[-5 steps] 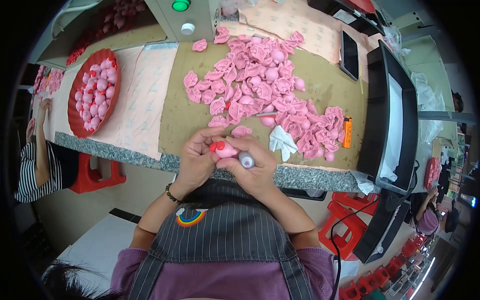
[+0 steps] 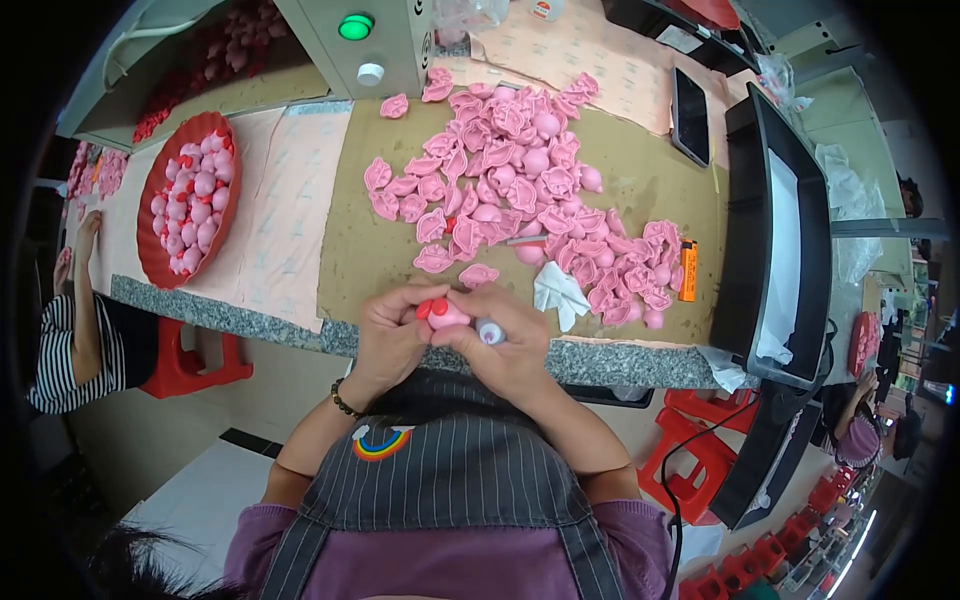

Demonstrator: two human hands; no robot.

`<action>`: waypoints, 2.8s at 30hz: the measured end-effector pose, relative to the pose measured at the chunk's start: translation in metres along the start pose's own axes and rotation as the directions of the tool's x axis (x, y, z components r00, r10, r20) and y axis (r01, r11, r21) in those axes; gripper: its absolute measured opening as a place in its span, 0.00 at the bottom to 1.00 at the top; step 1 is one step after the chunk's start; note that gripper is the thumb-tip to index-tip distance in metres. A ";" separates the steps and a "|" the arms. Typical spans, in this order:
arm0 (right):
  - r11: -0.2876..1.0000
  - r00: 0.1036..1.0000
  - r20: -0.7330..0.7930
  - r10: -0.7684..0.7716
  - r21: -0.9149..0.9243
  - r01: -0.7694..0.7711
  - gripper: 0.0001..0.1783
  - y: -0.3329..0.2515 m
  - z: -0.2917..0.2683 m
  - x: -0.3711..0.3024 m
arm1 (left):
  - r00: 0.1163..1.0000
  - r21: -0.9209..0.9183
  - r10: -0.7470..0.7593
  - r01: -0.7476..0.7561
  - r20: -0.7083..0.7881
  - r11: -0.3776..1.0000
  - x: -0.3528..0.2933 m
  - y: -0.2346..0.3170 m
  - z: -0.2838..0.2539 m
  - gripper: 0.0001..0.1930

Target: The person is manually assembling small pink petal-like components into toy units using a pen-shaped tool.

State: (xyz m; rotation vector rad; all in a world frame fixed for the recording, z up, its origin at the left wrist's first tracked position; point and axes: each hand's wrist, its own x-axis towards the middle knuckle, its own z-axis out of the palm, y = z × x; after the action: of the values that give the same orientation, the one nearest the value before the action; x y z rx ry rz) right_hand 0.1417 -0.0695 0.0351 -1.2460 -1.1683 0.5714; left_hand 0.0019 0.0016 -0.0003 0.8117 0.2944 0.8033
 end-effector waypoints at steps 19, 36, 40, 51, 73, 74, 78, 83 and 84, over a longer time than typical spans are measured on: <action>0.999 0.998 -0.049 -0.044 0.020 0.045 0.16 0.009 0.005 -0.008 | 0.992 -0.009 -0.123 0.122 -0.038 0.992 0.003 0.003 0.000 0.16; 0.998 0.995 -0.095 -0.011 0.063 0.017 0.14 0.001 0.009 -0.014 | 0.993 -0.030 -0.087 0.085 -0.077 0.996 -0.015 -0.004 -0.006 0.12; 0.992 0.988 0.090 0.127 0.007 -0.128 0.12 -0.011 -0.023 0.022 | 0.989 0.286 -0.025 0.067 -0.148 0.956 0.003 0.021 0.006 0.11; 0.852 0.893 -0.387 0.230 -0.364 -0.377 0.17 0.056 -0.192 0.093 | 0.670 0.953 0.734 -0.280 0.111 0.112 0.047 0.175 -0.105 0.14; 0.242 0.975 -0.215 0.056 -0.945 -0.222 0.20 -0.059 -0.264 0.278 | 0.581 0.954 0.813 0.223 0.033 -0.198 0.040 0.217 -0.160 0.13; 0.243 0.986 -0.157 0.055 -0.956 -0.165 0.19 -0.035 -0.275 0.303 | 0.570 0.941 0.821 0.257 0.035 -0.218 0.037 0.220 -0.165 0.13; 0.078 0.996 0.024 0.080 -0.997 0.018 0.16 0.057 -0.297 0.396 | 0.574 0.850 0.818 0.409 0.044 -0.333 0.036 0.231 -0.172 0.12; 0.169 0.992 0.107 -0.066 -0.979 0.117 0.20 0.121 -0.288 0.436 | 0.613 0.859 0.786 0.357 0.082 -0.368 0.029 0.236 -0.167 0.15; 0.131 0.990 0.094 -0.103 -0.986 0.107 0.20 0.128 -0.288 0.437 | 0.601 0.833 0.785 0.351 0.149 -0.427 0.035 0.231 -0.151 0.16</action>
State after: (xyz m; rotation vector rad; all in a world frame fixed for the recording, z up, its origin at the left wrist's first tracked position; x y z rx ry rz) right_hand 0.5892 0.2218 0.1042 -2.2650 -1.6989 -0.5497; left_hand -0.1737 0.2043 0.0721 2.4667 1.8816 1.3743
